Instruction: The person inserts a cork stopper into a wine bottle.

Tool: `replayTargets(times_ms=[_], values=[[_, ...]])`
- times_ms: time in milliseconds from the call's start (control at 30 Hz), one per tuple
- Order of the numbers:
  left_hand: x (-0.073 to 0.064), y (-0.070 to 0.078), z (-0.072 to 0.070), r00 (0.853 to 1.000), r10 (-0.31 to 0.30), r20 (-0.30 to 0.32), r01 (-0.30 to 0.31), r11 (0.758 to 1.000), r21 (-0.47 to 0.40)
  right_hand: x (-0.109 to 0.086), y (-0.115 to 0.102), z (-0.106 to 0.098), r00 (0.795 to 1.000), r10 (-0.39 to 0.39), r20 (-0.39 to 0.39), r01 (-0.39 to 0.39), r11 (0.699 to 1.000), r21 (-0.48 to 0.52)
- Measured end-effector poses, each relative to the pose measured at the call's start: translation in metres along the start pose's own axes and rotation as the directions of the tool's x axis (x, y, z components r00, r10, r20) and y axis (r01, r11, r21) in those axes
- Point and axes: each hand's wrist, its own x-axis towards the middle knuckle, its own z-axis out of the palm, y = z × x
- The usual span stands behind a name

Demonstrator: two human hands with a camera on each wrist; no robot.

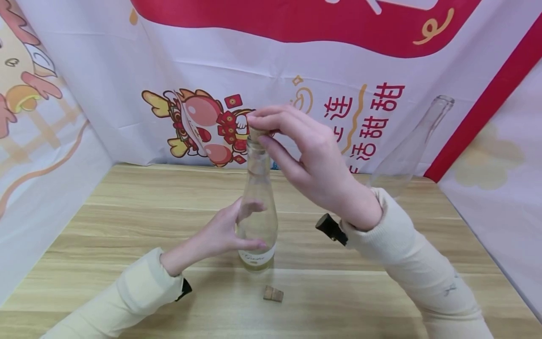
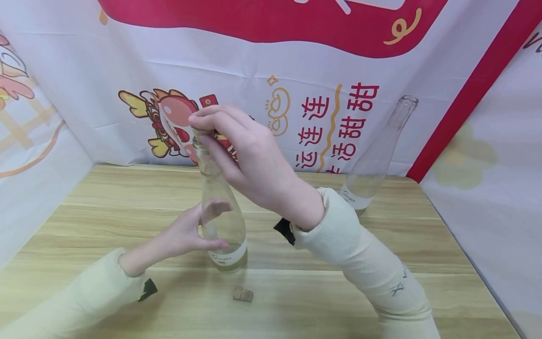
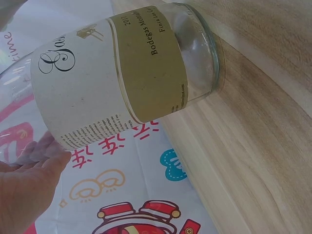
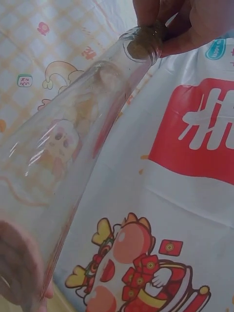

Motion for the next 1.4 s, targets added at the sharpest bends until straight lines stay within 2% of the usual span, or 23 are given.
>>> replayTargets(times_ms=[267, 500, 700, 767, 833, 933, 1000, 1133, 1200, 1400], values=[[0.0, 0.0, 0.0, 1.0, -0.016, -0.007, 0.016, 1.0, 0.004, 0.001, -0.008, 0.001, 0.999, 0.034, -0.02, -0.034, 0.999, 0.005], [0.0, 0.002, 0.0, 1.0, 0.022, 0.001, -0.022, 1.0, 0.005, 0.003, -0.011, -0.002, 0.998, 0.056, -0.017, -0.055, 0.997, 0.049], [0.0, 0.003, -0.001, 1.0, 0.022, 0.008, -0.022, 1.0, 0.005, 0.003, -0.012, -0.003, 0.997, 0.076, -0.019, -0.074, 0.995, 0.067], [0.001, 0.003, -0.001, 1.0, 0.021, 0.008, -0.021, 1.0, 0.006, 0.003, -0.011, -0.003, 0.995, 0.098, -0.009, -0.096, 0.989, 0.114], [0.001, 0.003, 0.0, 1.0, 0.007, 0.004, -0.007, 1.0, 0.005, 0.002, -0.011, -0.004, 0.99, 0.14, 0.018, -0.14, 0.969, 0.205], [-0.001, 0.003, -0.001, 0.999, -0.032, 0.005, 0.032, 0.999, -0.019, -0.002, -0.008, -0.005, 0.965, 0.25, 0.086, -0.264, 0.905, 0.335], [-0.002, 0.003, -0.001, 0.998, -0.069, 0.009, 0.069, 0.997, -0.035, -0.007, -0.007, -0.005, 0.941, 0.313, 0.128, -0.338, 0.863, 0.375], [-0.005, 0.0, -0.001, 0.992, -0.123, 0.042, 0.124, 0.991, -0.038, -0.024, -0.003, -0.001, 0.895, 0.397, 0.204, -0.445, 0.828, 0.342], [-0.006, -0.005, -0.001, 0.989, -0.132, 0.061, 0.133, 0.991, -0.017, -0.036, -0.001, 0.005, 0.872, 0.428, 0.236, -0.486, 0.812, 0.323], [-0.011, -0.028, 0.004, 0.984, -0.146, 0.098, 0.142, 0.988, 0.054, -0.074, 0.005, 0.025, 0.798, 0.517, 0.31, -0.599, 0.74, 0.305]])
